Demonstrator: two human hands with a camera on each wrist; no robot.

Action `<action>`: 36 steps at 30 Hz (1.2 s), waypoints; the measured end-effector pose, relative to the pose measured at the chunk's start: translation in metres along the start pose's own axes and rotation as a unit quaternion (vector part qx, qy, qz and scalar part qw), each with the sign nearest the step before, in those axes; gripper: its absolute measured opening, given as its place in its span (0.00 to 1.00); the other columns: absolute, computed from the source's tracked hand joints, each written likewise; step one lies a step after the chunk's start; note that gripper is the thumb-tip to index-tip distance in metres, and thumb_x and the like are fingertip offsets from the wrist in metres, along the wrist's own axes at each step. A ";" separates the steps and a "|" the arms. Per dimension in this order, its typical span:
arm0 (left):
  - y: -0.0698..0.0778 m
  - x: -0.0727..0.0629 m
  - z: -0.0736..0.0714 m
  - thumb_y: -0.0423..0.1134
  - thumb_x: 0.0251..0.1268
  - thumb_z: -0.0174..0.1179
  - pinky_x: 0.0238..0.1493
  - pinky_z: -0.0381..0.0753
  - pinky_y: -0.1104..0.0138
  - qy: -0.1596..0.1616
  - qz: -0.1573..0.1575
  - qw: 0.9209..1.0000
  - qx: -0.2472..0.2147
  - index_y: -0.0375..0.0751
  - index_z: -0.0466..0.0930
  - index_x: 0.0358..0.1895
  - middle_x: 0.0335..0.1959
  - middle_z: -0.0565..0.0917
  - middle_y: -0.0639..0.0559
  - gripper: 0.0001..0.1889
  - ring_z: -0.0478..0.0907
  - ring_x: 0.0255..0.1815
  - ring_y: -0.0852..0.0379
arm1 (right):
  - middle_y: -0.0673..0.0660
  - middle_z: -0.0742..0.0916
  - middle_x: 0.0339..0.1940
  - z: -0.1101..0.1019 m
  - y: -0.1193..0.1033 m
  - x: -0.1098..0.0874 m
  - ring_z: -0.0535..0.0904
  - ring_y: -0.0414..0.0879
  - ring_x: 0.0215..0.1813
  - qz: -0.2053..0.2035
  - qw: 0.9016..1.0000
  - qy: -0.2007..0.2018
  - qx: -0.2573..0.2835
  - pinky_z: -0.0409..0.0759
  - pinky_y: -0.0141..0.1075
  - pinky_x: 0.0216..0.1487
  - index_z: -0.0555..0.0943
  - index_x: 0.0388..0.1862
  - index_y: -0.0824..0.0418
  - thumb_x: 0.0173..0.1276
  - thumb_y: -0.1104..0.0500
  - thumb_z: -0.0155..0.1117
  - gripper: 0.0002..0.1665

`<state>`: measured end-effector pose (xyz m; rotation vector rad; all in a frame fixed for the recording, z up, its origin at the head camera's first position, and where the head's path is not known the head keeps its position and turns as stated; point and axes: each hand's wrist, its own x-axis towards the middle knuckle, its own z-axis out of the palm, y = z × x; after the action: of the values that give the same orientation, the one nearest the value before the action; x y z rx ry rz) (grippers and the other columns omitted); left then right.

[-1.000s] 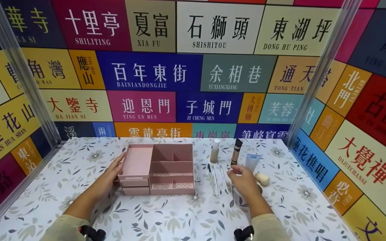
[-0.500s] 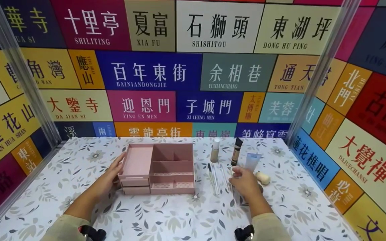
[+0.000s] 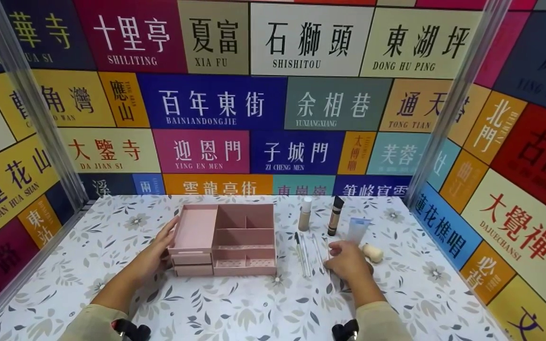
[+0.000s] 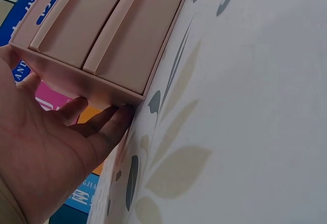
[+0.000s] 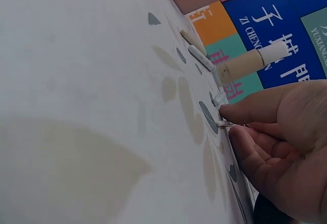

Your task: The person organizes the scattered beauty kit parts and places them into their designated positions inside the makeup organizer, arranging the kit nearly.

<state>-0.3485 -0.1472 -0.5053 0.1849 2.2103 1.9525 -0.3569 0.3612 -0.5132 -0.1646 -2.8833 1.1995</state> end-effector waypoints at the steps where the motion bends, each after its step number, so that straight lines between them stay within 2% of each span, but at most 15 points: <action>1: 0.000 0.000 0.000 0.61 0.87 0.42 0.83 0.65 0.40 0.002 -0.001 1.000 0.001 0.79 0.47 0.86 0.91 0.46 0.44 0.31 0.52 0.89 0.33 | 0.65 0.89 0.60 0.000 0.000 0.000 0.82 0.62 0.64 0.000 1.000 0.000 -0.001 0.79 0.52 0.67 0.82 0.66 0.67 0.58 0.63 0.79 0.35; 7: 0.000 0.001 0.001 0.61 0.87 0.42 0.83 0.64 0.40 0.005 -0.006 1.000 0.005 0.81 0.47 0.86 0.91 0.46 0.45 0.31 0.54 0.89 0.34 | 0.66 0.90 0.60 -0.002 -0.002 -0.001 0.84 0.62 0.63 0.003 1.000 -0.003 -0.015 0.83 0.53 0.65 0.84 0.65 0.68 0.58 0.63 0.79 0.34; 11: -0.001 0.001 0.000 0.59 0.88 0.41 0.83 0.65 0.39 -0.001 0.006 1.000 0.008 0.77 0.46 0.87 0.91 0.47 0.43 0.31 0.54 0.88 0.32 | 0.67 0.90 0.60 -0.002 -0.003 0.000 0.85 0.62 0.62 0.005 1.000 -0.002 -0.024 0.84 0.53 0.64 0.84 0.64 0.69 0.58 0.63 0.80 0.33; 18: -0.001 0.002 -0.002 0.60 0.88 0.40 0.84 0.63 0.39 0.001 0.008 1.000 0.012 0.78 0.47 0.87 0.91 0.48 0.45 0.30 0.54 0.88 0.33 | 0.66 0.90 0.60 0.000 -0.005 0.001 0.86 0.59 0.60 0.024 1.000 0.004 -0.020 0.85 0.51 0.62 0.86 0.63 0.67 0.58 0.65 0.78 0.31; 23: -0.001 0.001 -0.002 0.60 0.87 0.41 0.83 0.64 0.39 0.000 0.006 1.000 0.010 0.78 0.47 0.87 0.91 0.48 0.46 0.31 0.54 0.88 0.33 | 0.66 0.90 0.60 0.000 -0.006 0.002 0.87 0.57 0.58 0.035 0.999 0.004 -0.009 0.88 0.46 0.56 0.85 0.63 0.68 0.60 0.66 0.75 0.30; 29: -0.002 0.001 -0.001 0.56 0.89 0.40 0.83 0.62 0.37 -0.008 0.023 1.000 -0.008 0.71 0.45 0.88 0.91 0.45 0.41 0.31 0.51 0.89 0.30 | 0.65 0.92 0.55 0.000 -0.005 0.002 0.89 0.51 0.50 0.022 1.000 0.017 -0.007 0.85 0.35 0.43 0.84 0.63 0.70 0.57 0.65 0.72 0.32; 33: -0.002 0.001 -0.001 0.56 0.89 0.40 0.83 0.62 0.37 -0.006 0.025 1.000 -0.008 0.70 0.46 0.88 0.91 0.45 0.40 0.31 0.50 0.89 0.30 | 0.65 0.92 0.51 -0.001 -0.007 0.002 0.87 0.47 0.43 0.030 0.999 0.028 0.013 0.82 0.33 0.38 0.84 0.65 0.69 0.60 0.63 0.72 0.32; 36: -0.002 0.001 -0.001 0.57 0.89 0.41 0.84 0.61 0.37 -0.006 0.020 1.000 -0.006 0.73 0.46 0.88 0.91 0.45 0.41 0.31 0.50 0.89 0.30 | 0.65 0.91 0.51 -0.002 -0.011 0.002 0.85 0.48 0.43 0.030 0.998 0.040 0.030 0.82 0.34 0.38 0.83 0.66 0.69 0.62 0.61 0.71 0.32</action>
<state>-0.3497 -0.1486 -0.5067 0.2403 2.2033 1.9802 -0.3594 0.3554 -0.5044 -0.2942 -2.7896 1.2569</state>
